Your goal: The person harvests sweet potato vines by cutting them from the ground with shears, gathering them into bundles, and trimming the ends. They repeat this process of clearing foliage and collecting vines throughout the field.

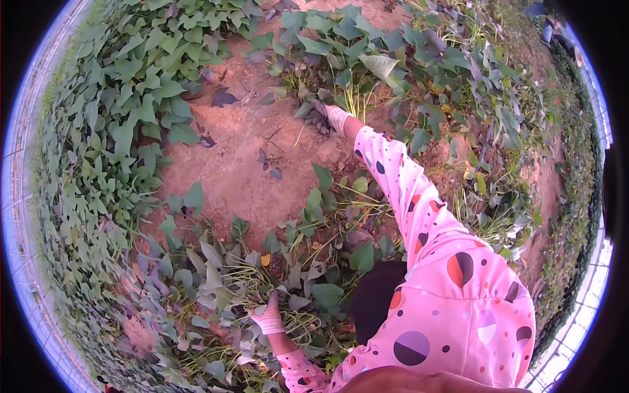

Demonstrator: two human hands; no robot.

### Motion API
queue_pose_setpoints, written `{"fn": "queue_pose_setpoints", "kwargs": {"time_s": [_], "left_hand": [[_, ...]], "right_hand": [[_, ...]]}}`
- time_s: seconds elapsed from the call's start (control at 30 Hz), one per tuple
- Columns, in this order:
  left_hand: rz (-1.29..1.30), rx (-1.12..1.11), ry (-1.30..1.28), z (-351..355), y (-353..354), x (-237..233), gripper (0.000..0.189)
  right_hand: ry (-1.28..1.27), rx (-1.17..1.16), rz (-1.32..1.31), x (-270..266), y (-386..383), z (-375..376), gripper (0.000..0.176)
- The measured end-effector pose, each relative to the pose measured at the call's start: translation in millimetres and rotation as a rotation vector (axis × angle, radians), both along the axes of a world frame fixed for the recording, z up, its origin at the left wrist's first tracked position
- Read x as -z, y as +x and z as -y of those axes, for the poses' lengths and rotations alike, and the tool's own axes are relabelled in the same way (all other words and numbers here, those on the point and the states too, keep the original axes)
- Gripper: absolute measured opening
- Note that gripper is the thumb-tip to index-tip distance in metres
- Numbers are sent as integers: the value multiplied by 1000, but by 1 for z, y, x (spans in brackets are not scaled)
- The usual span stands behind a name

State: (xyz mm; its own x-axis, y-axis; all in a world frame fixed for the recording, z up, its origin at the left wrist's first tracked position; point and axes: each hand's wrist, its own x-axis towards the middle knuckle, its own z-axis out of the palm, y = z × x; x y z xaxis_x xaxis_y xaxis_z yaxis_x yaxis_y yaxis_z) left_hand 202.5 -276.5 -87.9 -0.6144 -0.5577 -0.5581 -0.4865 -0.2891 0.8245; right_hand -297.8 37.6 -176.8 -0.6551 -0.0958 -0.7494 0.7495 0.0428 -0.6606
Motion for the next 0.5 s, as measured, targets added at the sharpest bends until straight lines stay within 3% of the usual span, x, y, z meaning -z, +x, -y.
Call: {"fn": "queue_pose_setpoints", "kwargs": {"time_s": [0.07,0.17,0.23,0.4,0.47,0.5], "left_hand": [[-116,-270,254,3,5,12,65],[-122,-247,226,2,6,13,65],[-78,-233,190,-4,-2,0,64],[-73,-160,123,-9,-9,-9,61],[-97,-375,492,-9,-13,-16,59],[-100,-374,495,-9,-13,-14,59]], "right_hand": [[28,40,54,-3,-6,6,60],[-93,79,-21,-4,-10,12,52],[55,86,6,-4,-14,13,50],[120,30,-102,24,-25,10,53],[159,33,-96,31,-27,5,52],[270,-14,-197,41,-28,2,52]]}}
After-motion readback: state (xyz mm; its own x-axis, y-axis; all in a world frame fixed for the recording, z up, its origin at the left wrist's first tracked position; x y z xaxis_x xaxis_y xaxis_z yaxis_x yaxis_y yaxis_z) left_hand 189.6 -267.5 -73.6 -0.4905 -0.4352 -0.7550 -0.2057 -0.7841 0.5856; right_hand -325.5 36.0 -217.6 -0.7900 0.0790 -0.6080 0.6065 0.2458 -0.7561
